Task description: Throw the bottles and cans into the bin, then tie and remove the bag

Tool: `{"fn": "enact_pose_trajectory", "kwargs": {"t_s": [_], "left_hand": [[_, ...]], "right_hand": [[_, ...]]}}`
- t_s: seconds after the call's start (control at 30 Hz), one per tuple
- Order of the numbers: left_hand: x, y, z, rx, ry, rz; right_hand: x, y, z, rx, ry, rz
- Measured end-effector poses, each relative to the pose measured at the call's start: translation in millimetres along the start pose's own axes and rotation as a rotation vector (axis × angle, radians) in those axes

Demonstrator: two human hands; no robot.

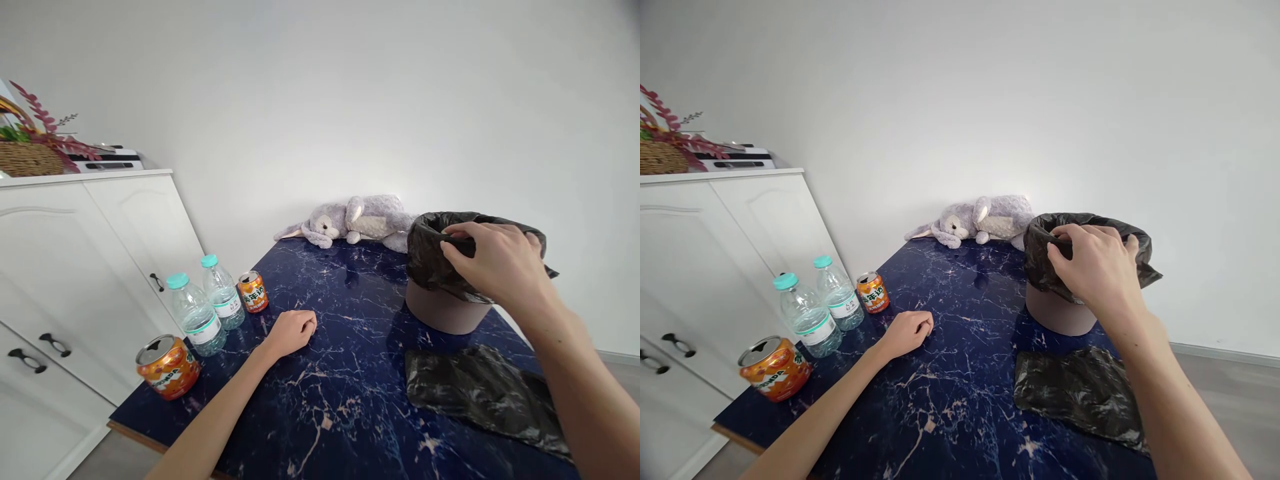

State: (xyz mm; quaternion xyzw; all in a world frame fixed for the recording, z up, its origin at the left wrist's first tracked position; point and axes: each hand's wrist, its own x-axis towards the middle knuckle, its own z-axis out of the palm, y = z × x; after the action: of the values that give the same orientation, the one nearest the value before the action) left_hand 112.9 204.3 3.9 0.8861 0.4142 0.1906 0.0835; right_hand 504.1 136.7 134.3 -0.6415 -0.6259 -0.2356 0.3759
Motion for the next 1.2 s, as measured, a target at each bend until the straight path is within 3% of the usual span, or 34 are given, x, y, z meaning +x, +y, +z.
{"fn": "enact_pose_trajectory", "kwargs": {"t_s": [0.17, 0.3, 0.5, 0.8, 0.97, 1.2], "left_hand": [[-1, 2, -0.8, 0.002, 0.005, -0.004], [-1, 1, -0.7, 0.009, 0.01, -0.006], [-1, 0, -1.1, 0.016, 0.016, -0.008], [-1, -2, 0.5, 0.029, 0.011, 0.002], [-1, -7, 4.0, 0.068, 0.011, -0.003], [-1, -13, 7.4, 0.126, 0.025, -0.002]], "right_hand": [[-1, 19, 3, -0.066, -0.034, 0.038], [0, 19, 2, -0.01, -0.023, -0.006], [-2, -15, -2, 0.108, -0.077, -0.063], [-11, -73, -25, 0.471, -0.196, -0.307], [-15, -83, -43, 0.587, -0.278, -0.458], [-14, -84, -50, 0.657, -0.335, -0.526]]}}
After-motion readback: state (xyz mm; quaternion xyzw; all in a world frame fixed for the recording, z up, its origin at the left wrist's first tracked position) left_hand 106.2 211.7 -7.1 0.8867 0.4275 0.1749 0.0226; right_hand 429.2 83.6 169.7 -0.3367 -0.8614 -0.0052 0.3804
